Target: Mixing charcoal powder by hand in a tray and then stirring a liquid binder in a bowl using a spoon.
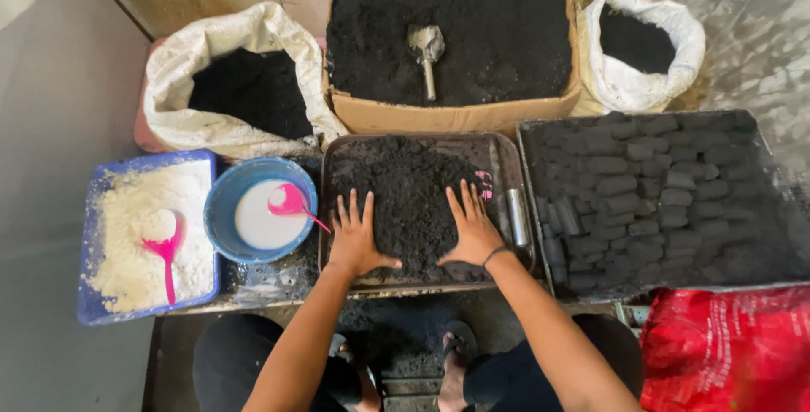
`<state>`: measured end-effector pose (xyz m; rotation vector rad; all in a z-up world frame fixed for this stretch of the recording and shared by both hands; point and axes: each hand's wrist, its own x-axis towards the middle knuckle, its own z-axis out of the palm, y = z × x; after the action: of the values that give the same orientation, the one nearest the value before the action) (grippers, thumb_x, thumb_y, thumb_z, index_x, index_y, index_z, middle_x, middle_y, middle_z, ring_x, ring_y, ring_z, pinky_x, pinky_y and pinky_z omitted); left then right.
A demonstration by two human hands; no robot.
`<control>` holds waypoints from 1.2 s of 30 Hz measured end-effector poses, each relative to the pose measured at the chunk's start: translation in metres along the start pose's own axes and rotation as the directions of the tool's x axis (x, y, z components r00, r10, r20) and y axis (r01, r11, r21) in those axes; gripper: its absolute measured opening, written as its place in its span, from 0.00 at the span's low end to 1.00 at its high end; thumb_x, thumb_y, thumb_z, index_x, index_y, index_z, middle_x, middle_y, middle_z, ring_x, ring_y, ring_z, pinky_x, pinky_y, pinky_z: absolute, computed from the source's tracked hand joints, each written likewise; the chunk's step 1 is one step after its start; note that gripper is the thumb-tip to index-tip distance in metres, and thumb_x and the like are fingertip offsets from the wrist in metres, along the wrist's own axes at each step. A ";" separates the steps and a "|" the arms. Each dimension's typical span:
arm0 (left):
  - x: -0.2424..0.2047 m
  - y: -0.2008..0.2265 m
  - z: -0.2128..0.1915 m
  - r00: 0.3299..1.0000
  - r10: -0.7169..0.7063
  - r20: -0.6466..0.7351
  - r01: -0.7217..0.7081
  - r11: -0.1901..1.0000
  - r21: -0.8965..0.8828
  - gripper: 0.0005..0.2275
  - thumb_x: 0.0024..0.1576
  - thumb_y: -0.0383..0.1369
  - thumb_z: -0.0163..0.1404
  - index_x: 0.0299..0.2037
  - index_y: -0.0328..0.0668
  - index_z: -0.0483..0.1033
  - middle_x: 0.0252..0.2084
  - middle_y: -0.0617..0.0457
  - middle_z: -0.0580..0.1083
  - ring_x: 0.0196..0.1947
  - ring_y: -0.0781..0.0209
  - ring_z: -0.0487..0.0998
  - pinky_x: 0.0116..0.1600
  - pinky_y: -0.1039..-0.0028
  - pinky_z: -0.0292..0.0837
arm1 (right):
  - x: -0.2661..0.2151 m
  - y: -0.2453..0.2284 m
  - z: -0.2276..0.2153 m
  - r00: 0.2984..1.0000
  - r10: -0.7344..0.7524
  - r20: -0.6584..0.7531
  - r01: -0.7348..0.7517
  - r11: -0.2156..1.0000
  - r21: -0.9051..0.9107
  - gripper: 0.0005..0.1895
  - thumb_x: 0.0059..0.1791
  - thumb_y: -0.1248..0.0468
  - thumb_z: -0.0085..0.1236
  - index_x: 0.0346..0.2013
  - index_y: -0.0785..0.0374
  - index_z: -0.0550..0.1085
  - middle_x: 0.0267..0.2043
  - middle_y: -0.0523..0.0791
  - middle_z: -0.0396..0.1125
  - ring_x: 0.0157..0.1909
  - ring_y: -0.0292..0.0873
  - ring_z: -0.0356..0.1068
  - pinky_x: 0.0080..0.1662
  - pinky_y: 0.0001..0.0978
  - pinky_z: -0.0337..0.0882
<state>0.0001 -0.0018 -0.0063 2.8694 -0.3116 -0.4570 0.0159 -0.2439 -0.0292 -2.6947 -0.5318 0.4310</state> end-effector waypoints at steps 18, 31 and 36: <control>0.065 -0.003 0.039 0.994 0.024 -0.111 -0.055 0.958 -0.281 0.41 0.40 0.28 0.58 0.62 0.48 0.44 0.59 0.39 0.51 0.63 0.39 0.45 0.65 0.54 0.34 | 0.066 0.016 0.038 0.995 0.030 -0.099 -0.046 0.984 -0.173 0.57 0.24 0.52 0.67 0.62 0.54 0.47 0.63 0.50 0.40 0.60 0.58 0.43 0.47 0.53 0.58; 0.081 -0.004 0.049 0.999 0.033 -0.006 -0.033 0.994 -0.108 0.37 0.44 0.18 0.51 0.61 0.47 0.41 0.55 0.36 0.58 0.56 0.39 0.61 0.57 0.54 0.60 | 0.086 0.040 0.060 0.988 0.034 -0.153 -0.038 0.999 -0.020 0.42 0.27 0.60 0.62 0.54 0.59 0.60 0.59 0.45 0.52 0.58 0.59 0.53 0.58 0.45 0.56; 0.084 -0.007 0.033 0.991 0.131 -0.039 -0.134 0.985 -0.106 0.26 0.48 0.20 0.44 0.57 0.38 0.49 0.45 0.34 0.65 0.41 0.40 0.72 0.44 0.58 0.72 | 0.088 0.043 0.041 0.969 -0.019 -0.245 0.034 0.998 0.055 0.15 0.38 0.61 0.51 0.39 0.58 0.70 0.38 0.48 0.64 0.39 0.55 0.66 0.42 0.44 0.70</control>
<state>0.0684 -0.0208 -0.0619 2.7268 -0.4547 -0.3900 0.0922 -0.2334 -0.1024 -2.6297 -0.4751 0.1011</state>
